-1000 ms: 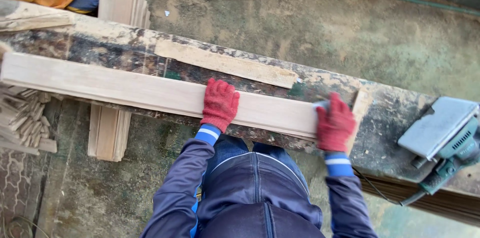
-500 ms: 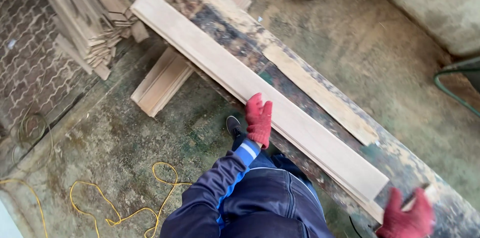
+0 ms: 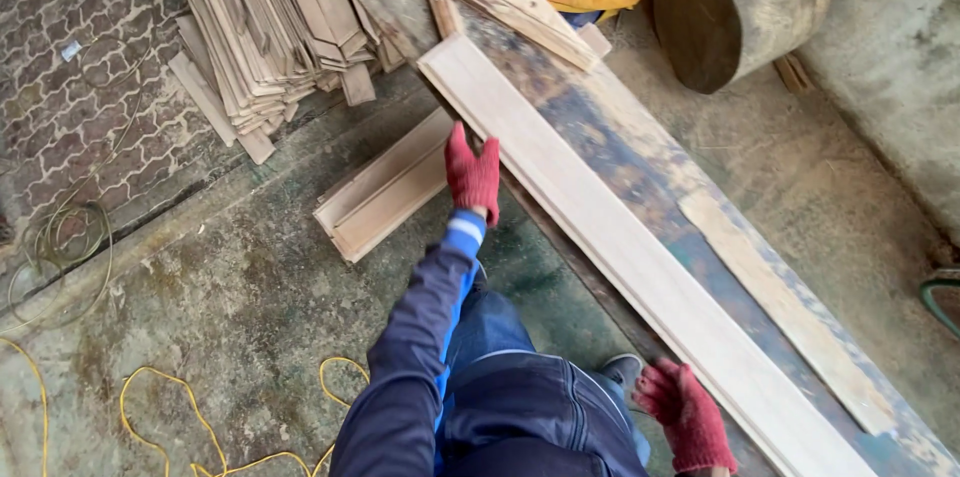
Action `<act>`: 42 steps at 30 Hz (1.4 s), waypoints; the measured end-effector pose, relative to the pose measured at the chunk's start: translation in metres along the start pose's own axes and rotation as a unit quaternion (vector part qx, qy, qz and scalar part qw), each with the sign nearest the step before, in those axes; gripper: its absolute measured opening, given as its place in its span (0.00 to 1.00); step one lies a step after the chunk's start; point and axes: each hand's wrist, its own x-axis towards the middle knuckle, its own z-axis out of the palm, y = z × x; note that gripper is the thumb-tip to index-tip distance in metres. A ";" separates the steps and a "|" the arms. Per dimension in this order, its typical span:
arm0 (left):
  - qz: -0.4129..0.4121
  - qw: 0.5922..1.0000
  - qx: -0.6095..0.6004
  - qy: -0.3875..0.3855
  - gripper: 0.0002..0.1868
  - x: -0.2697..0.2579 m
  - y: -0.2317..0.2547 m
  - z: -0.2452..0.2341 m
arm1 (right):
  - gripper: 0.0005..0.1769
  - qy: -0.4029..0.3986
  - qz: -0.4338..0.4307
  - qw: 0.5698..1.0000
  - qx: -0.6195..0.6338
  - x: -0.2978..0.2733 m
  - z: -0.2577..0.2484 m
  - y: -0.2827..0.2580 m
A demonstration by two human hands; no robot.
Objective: Sanding a piece of wood using a power sander and manual sandpaper.
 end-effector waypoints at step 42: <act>-0.195 0.940 -0.218 -0.174 0.20 0.319 -0.043 -0.470 | 0.15 0.226 -0.251 0.749 -0.570 -0.017 0.438 0.063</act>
